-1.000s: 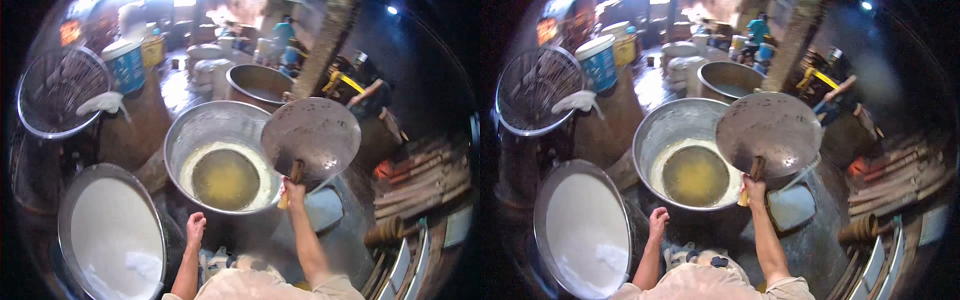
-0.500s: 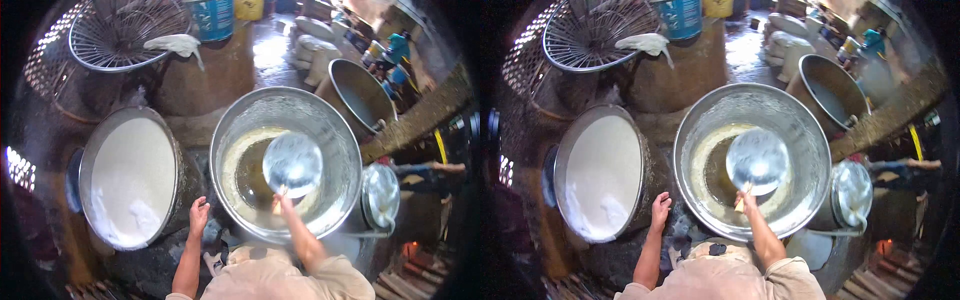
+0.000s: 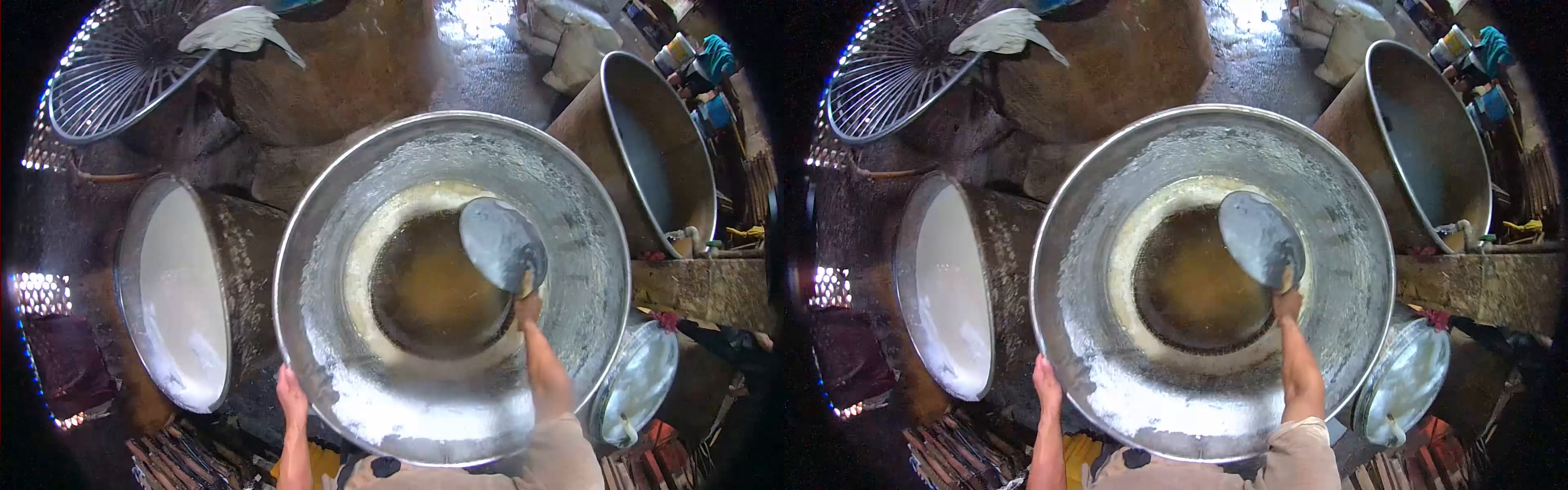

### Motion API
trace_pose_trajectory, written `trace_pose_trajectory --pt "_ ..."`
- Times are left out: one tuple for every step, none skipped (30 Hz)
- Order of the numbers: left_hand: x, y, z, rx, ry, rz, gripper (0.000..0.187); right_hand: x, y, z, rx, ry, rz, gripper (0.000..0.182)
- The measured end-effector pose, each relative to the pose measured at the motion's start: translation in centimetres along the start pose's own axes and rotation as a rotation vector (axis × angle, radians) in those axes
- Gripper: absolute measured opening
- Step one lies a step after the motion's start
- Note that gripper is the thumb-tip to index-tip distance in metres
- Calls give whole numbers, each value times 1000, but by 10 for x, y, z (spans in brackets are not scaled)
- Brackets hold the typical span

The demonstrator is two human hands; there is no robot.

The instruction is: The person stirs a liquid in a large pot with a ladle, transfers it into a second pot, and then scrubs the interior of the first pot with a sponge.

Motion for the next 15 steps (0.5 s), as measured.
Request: trace_pose_trajectory --pt "9 1 -2 60 10 19 54 23 17 23 -116 145 -5 42" --pt "13 1 -3 121 23 38 58 15 6 35 -41 76 15 38" --pt "7 3 -2 118 14 54 58 7 -5 41 35 4 36 35" --pt "1 -1 -4 159 31 38 60 11 15 42 17 9 34 35" --pt "-5 -3 -3 201 49 20 61 14 35 38 15 15 50 34" --pt "-3 -2 -2 202 40 33 61 20 61 30 13 20 68 32" --pt "1 0 -1 189 34 45 64 28 101 13 -10 -7 49 29" --pt "5 3 -1 178 26 56 66 36 144 -7 -136 23 -59 25" --pt "4 4 -1 185 18 66 66 29 166 -32 -332 101 -210 23" --pt "2 4 -1 184 1 36 67 31 213 -61 -284 108 53 26" --pt "2 4 -1 186 -12 5 69 20 251 -90 -329 -111 -134 29" --pt "6 4 0 177 -16 87 69 24 298 -125 -553 -78 -83 30" --pt "10 5 0 172 -27 85 69 24 335 -160 -774 -35 -46 32" --pt "11 7 4 164 -37 69 69 27 364 -186 -976 101 111 28" --pt "14 7 4 154 -49 51 69 21 378 -210 -1161 264 236 25"
Point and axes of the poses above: each hand's wrist, its own z-axis towards the middle knuckle, its own y-axis out of the palm, x = y × z, the point moved 8 cm from there along z, towards the middle knuckle, and after that the axes turned 11 degrees about -z, right-handed, at the moved point
